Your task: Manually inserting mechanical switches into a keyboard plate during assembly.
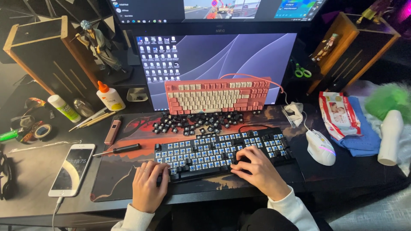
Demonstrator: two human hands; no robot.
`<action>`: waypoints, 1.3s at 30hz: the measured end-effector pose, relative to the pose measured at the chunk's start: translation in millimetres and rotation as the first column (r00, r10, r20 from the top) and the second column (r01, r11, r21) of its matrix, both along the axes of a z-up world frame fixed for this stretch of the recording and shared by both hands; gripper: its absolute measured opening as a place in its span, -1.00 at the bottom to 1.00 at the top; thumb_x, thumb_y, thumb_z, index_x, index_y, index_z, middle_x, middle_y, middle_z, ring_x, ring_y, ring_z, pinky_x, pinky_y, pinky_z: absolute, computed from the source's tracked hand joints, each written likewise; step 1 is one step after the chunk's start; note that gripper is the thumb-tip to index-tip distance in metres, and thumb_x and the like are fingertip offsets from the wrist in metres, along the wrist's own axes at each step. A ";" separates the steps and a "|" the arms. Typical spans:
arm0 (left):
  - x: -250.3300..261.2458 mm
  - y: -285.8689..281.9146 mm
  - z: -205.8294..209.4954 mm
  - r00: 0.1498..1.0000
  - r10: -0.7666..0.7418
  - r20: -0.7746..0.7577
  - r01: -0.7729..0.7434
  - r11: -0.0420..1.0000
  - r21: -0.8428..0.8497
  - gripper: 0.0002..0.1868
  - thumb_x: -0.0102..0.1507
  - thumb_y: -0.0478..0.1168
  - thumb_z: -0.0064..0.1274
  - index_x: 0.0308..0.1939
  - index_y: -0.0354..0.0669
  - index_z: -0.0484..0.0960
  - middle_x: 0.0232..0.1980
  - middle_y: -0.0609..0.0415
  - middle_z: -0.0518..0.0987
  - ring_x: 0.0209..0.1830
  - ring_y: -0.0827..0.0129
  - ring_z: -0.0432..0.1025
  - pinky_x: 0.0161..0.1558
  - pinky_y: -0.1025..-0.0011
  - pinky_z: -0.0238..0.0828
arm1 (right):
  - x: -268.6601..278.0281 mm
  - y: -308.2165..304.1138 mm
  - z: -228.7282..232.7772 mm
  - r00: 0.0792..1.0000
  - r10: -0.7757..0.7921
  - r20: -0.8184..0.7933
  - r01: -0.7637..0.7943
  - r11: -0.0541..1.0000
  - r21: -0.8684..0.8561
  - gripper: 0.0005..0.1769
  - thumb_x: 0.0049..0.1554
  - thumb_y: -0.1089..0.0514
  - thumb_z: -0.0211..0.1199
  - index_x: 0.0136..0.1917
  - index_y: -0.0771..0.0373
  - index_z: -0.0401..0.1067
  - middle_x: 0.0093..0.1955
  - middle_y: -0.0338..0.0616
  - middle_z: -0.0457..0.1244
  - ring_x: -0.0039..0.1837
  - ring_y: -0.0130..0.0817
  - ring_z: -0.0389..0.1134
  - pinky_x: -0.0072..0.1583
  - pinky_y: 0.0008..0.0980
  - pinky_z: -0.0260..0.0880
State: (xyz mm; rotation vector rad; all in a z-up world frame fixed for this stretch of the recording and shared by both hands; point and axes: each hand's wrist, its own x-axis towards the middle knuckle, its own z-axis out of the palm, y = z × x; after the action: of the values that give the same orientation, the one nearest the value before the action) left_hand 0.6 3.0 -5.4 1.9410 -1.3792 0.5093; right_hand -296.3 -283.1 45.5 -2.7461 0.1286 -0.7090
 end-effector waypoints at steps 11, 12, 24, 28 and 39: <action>-0.2 -0.5 -1.1 1.000 0.002 0.012 -0.001 1.000 -0.010 -0.92 0.54 -0.20 0.23 0.06 0.00 0.80 -0.02 0.12 0.68 -0.10 0.15 0.51 -0.06 0.18 0.40 | 1.9 -1.8 -13.8 0.999 0.011 0.036 -0.011 1.000 0.013 -0.80 0.30 0.08 0.66 -0.06 0.18 0.69 0.18 -0.20 0.42 0.32 -0.16 0.41 0.35 -0.07 0.52; -0.3 -0.2 -0.5 1.000 0.001 0.018 -0.001 1.000 -0.007 -0.93 0.54 -0.21 0.24 0.06 -0.01 0.80 -0.02 0.11 0.67 -0.11 0.14 0.51 -0.07 0.18 0.40 | 2.1 -0.9 -13.6 0.999 0.012 0.045 -0.013 1.000 0.012 -0.79 0.30 0.10 0.67 -0.08 0.16 0.66 0.19 -0.20 0.42 0.31 -0.17 0.43 0.35 -0.09 0.53; -2.8 -1.6 6.0 0.999 -0.023 0.033 0.024 0.999 -0.041 -0.95 0.55 -0.23 0.22 0.04 -0.04 0.78 -0.07 0.11 0.66 -0.13 0.16 0.48 -0.10 0.17 0.35 | 1.2 -5.2 -10.2 0.999 0.028 0.024 -0.030 0.995 0.099 -0.80 0.31 0.07 0.63 -0.06 0.16 0.67 0.21 -0.23 0.42 0.28 -0.21 0.40 0.30 -0.14 0.50; -3.4 -1.6 9.1 0.999 -0.026 0.043 0.028 0.999 -0.044 -0.96 0.54 -0.25 0.24 0.04 -0.05 0.78 -0.09 0.12 0.65 -0.14 0.16 0.47 -0.10 0.17 0.35 | -3.2 -9.4 -14.0 1.000 -0.008 0.020 0.006 0.994 0.105 -0.80 0.25 0.06 0.68 -0.10 0.15 0.71 0.18 -0.26 0.40 0.26 -0.23 0.38 0.32 -0.13 0.52; -2.6 -1.4 6.0 1.000 -0.017 0.024 0.018 0.999 -0.029 -0.95 0.54 -0.23 0.24 0.04 -0.04 0.79 -0.06 0.10 0.65 -0.12 0.16 0.50 -0.09 0.18 0.39 | -0.9 0.1 -12.1 0.974 0.058 0.218 -0.053 0.998 -0.026 -0.86 0.28 0.21 0.65 0.08 0.24 0.74 0.17 -0.17 0.53 0.26 -0.21 0.55 0.31 -0.17 0.62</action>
State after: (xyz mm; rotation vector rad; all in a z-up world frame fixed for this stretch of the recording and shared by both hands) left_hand -2.0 1.5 0.6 1.9031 -1.3949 0.5427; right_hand -297.2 -282.9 33.4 -2.6559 -0.0035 -0.9954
